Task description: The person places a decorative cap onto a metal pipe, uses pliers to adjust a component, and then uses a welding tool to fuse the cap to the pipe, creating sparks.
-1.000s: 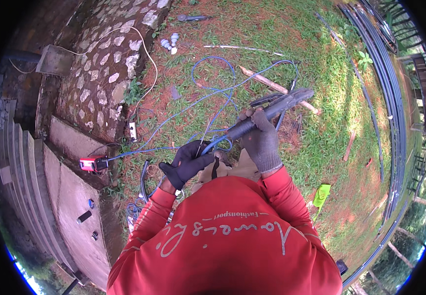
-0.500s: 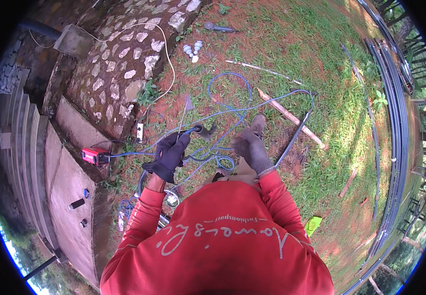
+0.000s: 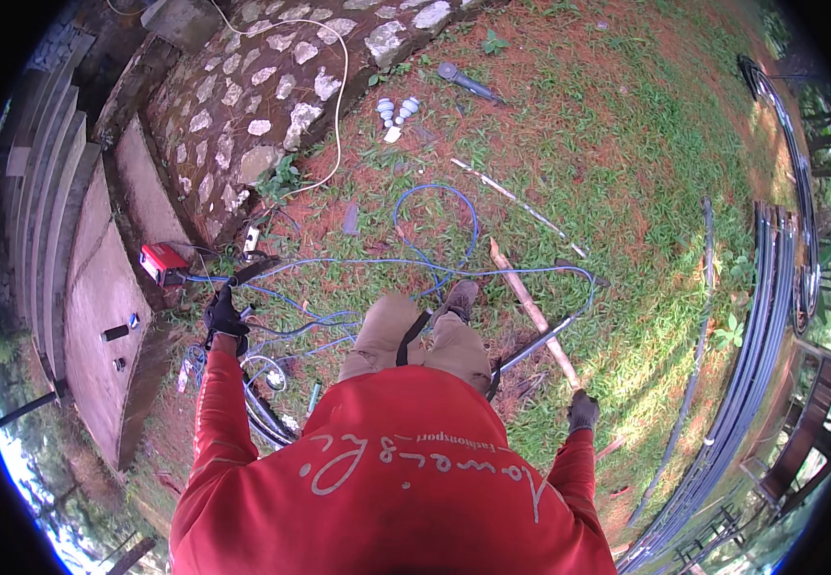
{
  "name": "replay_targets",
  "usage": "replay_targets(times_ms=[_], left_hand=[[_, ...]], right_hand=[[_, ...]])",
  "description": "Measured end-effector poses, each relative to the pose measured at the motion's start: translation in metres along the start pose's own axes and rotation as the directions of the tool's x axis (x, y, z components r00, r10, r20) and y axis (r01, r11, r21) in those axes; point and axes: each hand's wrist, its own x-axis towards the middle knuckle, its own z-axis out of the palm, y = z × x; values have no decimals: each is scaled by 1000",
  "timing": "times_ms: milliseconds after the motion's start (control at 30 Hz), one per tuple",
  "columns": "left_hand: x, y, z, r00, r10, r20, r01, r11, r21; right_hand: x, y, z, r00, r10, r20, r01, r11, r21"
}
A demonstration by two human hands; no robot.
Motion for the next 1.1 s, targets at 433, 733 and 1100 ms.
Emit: replay_targets(times_ms=[433,733,1100], left_hand=[[-38,-35,54,716,-698,-28,653,682,-330],[1,17,151,567,-802,190,821,568,-50],[188,94,256,445,-863,241,881,470,54]], right_hand=[[24,-267,111,793,-546,271,603,640,-476],[-26,-556,411,554,-563,613,821,251,-513],[-54,-780,846,497,-480,723,765,-151,-626]])
